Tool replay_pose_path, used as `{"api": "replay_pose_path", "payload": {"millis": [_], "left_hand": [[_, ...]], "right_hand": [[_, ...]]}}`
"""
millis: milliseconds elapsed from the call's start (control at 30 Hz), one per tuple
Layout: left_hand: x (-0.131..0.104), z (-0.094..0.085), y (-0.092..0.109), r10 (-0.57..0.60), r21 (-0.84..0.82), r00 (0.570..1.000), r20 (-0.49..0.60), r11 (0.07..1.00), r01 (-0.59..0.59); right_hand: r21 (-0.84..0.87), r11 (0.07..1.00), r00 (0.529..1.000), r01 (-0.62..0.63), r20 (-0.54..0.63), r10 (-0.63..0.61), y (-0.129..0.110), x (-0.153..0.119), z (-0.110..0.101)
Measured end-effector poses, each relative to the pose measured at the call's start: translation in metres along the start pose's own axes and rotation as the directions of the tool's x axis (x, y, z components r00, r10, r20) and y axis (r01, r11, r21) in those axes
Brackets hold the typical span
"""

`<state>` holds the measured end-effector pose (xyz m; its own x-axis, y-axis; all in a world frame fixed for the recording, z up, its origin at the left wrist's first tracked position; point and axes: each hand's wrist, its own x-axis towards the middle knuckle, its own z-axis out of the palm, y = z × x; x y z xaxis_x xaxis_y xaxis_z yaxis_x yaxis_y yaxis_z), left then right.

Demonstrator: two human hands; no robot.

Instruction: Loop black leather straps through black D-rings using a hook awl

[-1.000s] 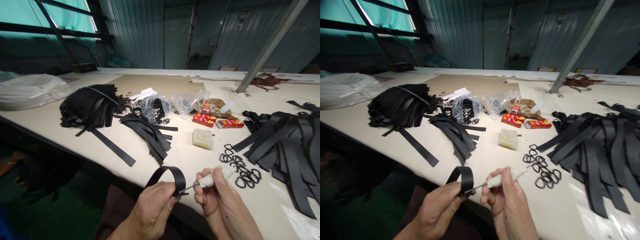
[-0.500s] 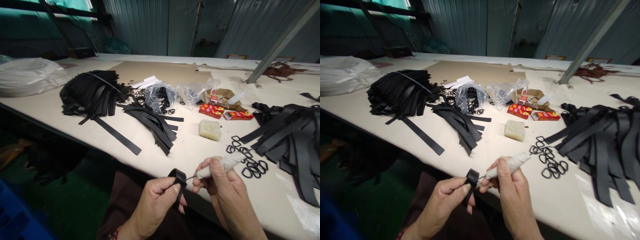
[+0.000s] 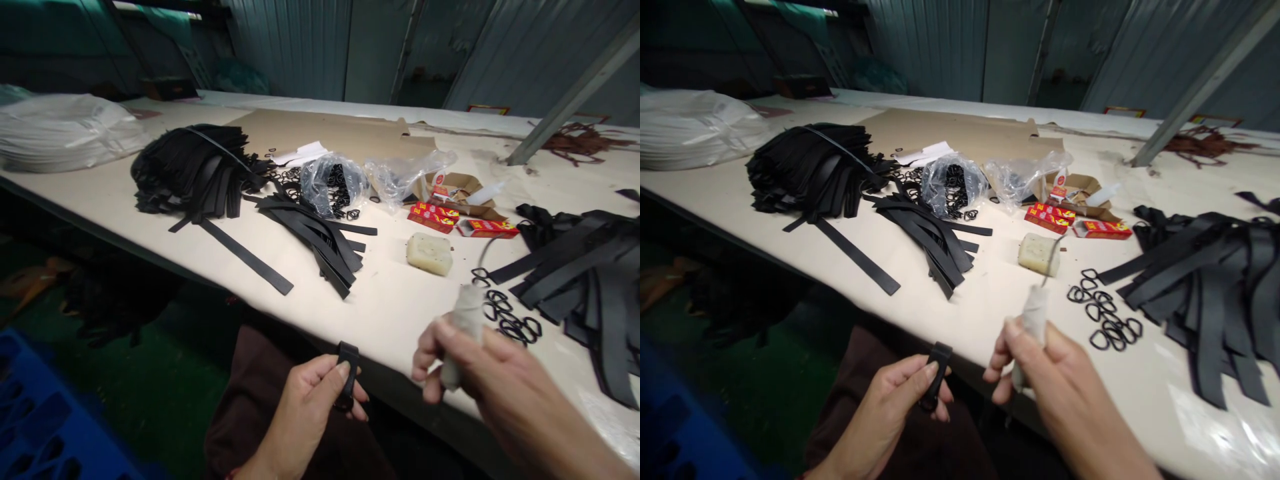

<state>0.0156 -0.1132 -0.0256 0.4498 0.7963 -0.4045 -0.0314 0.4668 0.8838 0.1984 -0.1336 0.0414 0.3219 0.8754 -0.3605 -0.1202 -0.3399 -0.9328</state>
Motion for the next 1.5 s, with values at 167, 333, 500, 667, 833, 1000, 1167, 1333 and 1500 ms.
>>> {"api": "replay_pose_path", "payload": {"millis": [167,333,500,667,833,1000,1167,1333,1500], "left_hand": [[-0.006,0.005,0.003,0.002,-0.019,0.999,0.047,1.000,-0.001],[-0.011,0.009,0.000,-0.022,-0.097,0.993,0.116,0.995,0.033],[-0.015,0.006,0.002,-0.024,-0.027,0.984,0.178,0.999,0.029],[-0.015,0.007,0.002,0.050,0.213,0.993,0.109,0.974,-0.072],[-0.016,0.010,-0.004,0.129,0.407,0.989,0.077,0.901,-0.150],[-0.020,0.010,-0.011,0.211,0.532,0.974,0.084,0.817,-0.223],[-0.022,0.010,-0.014,0.222,0.577,0.974,0.032,0.792,-0.200],[-0.023,0.012,-0.020,0.135,0.459,0.991,0.002,0.880,-0.121],[-0.023,0.013,-0.026,0.044,0.387,0.999,0.008,0.921,-0.044]], "right_hand": [[-0.171,0.985,0.959,-0.035,0.273,0.081,0.053,-0.011,0.031],[0.110,0.977,0.954,-0.181,0.260,0.148,0.065,-0.016,0.044],[0.146,0.968,0.965,-0.206,0.193,0.176,0.072,-0.019,0.043],[0.073,0.975,0.959,-0.209,0.212,0.190,0.071,-0.021,0.039],[0.052,0.985,0.963,-0.164,0.225,0.148,0.067,-0.022,0.035],[0.021,0.993,0.964,-0.118,0.244,0.109,0.072,-0.023,0.034],[-0.116,0.987,0.992,0.109,0.075,-0.100,0.074,-0.030,0.043],[0.061,0.991,0.982,-0.117,0.157,0.106,0.071,-0.032,0.046],[0.048,0.994,0.983,-0.094,0.161,0.085,0.084,-0.027,0.043]]}}
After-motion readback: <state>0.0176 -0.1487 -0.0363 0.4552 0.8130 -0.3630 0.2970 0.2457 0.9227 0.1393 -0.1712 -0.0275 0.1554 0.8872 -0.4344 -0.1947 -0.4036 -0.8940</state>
